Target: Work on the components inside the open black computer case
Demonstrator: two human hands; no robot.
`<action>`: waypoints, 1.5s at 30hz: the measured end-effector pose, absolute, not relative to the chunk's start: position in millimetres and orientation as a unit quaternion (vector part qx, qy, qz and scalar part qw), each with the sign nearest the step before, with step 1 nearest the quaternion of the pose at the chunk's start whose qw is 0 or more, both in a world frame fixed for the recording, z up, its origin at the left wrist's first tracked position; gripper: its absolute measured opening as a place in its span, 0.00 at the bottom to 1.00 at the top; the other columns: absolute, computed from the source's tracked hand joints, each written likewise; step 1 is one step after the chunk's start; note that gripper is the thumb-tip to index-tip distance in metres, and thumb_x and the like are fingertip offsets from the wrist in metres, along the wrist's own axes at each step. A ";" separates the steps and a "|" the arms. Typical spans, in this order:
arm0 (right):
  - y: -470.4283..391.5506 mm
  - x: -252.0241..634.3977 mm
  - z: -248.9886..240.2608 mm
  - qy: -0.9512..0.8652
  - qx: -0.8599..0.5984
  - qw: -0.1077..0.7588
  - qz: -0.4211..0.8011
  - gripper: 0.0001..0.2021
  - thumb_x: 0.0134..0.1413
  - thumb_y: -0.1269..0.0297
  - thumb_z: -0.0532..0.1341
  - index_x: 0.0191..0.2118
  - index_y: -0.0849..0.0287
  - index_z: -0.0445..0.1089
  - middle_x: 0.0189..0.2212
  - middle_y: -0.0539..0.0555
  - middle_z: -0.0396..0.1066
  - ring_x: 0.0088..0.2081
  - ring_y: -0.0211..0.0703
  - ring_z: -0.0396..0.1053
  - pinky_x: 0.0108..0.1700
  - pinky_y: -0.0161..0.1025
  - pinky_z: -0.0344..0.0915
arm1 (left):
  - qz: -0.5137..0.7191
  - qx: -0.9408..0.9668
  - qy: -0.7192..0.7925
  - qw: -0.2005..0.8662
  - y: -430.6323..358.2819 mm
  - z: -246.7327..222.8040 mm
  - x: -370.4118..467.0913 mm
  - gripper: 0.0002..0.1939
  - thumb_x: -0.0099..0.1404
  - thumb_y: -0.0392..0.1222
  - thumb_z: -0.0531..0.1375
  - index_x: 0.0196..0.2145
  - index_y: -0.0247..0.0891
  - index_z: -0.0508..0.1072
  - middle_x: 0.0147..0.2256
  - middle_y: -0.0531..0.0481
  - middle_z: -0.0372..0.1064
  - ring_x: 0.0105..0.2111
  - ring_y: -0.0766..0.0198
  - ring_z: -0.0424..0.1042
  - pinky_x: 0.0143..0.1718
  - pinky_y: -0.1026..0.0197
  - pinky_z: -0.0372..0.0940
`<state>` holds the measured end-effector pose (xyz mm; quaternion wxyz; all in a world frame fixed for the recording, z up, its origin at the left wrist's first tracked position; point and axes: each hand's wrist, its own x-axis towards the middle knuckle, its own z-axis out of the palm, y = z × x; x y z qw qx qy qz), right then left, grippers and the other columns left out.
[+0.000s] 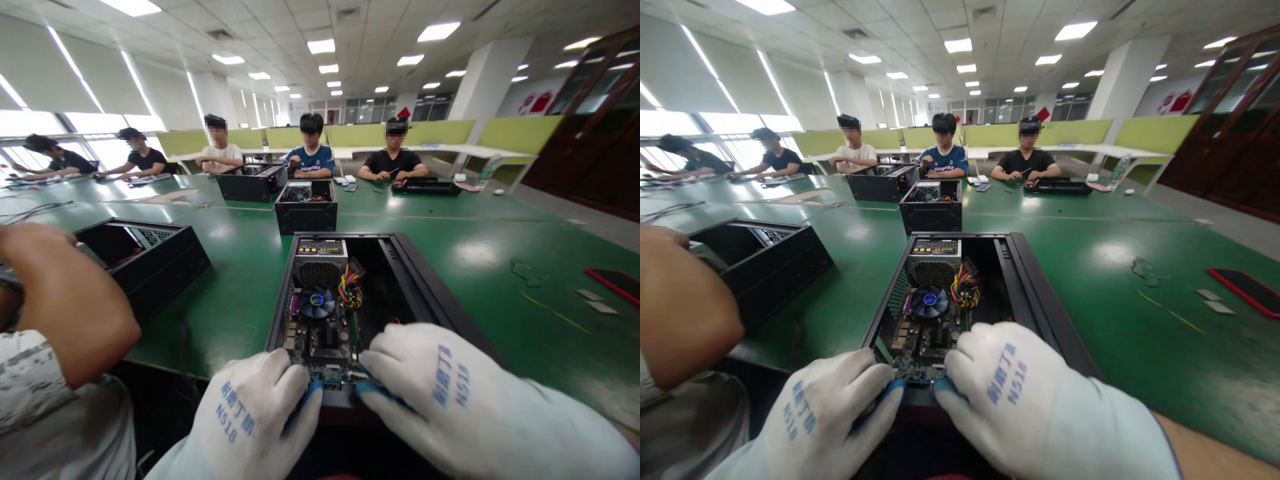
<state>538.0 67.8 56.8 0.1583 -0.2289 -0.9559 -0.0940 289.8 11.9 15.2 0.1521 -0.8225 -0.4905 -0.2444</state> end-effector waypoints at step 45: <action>190.5 493.3 56.3 -0.957 -0.248 -0.120 -0.094 0.23 0.59 0.48 0.60 0.52 0.60 0.75 0.49 0.64 0.73 0.49 0.57 0.72 0.50 0.49 0.66 | -0.267 -0.806 -0.504 0.160 11.3 11.2 291.9 0.08 0.67 0.41 0.59 0.28 0.44 0.69 0.24 0.53 0.63 0.22 0.62 0.64 0.24 0.57 0.52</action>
